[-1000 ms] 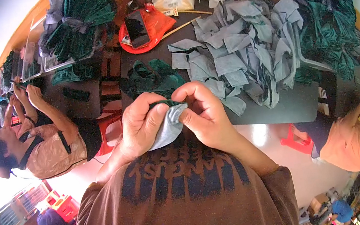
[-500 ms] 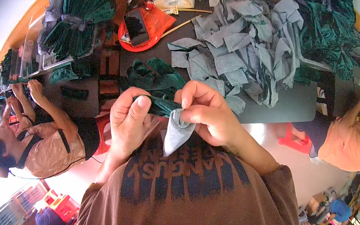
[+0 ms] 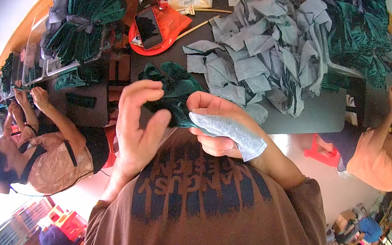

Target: Turning small fabric tubes and pieces right-side out and folding them for production.

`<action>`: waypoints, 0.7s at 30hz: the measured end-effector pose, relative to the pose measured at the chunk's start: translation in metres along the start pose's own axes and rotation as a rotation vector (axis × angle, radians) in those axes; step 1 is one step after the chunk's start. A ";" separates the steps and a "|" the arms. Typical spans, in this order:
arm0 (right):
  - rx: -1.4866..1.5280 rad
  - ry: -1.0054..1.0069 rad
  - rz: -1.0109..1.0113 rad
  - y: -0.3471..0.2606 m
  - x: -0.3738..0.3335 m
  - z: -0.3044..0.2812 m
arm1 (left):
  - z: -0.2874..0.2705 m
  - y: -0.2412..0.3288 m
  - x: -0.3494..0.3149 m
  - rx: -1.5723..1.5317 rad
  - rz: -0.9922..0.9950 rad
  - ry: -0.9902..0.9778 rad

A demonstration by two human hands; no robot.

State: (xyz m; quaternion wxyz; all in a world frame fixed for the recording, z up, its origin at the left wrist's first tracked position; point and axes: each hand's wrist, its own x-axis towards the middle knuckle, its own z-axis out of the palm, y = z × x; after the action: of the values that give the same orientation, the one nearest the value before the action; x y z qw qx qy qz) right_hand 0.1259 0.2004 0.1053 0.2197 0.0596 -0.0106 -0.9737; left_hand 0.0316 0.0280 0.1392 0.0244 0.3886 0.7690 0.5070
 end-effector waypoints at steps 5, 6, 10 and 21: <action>-0.022 0.025 0.048 -0.001 0.002 0.001 | 0.006 0.007 0.004 -0.097 0.112 -0.230; -0.044 0.031 0.043 0.000 0.002 0.000 | 0.006 0.007 0.001 -0.098 0.111 -0.232; -0.606 0.303 -0.183 0.006 0.001 -0.001 | 0.010 0.007 -0.010 -0.356 -0.277 -0.164; -0.907 0.470 -0.549 0.009 -0.002 0.008 | 0.011 0.000 -0.005 -0.408 -0.198 -0.221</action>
State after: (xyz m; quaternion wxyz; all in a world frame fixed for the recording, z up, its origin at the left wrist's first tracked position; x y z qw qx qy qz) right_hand 0.1307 0.1931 0.1143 -0.0409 0.1748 0.4725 -0.8629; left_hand 0.0395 0.0336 0.1321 0.2359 0.3517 0.6775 0.6014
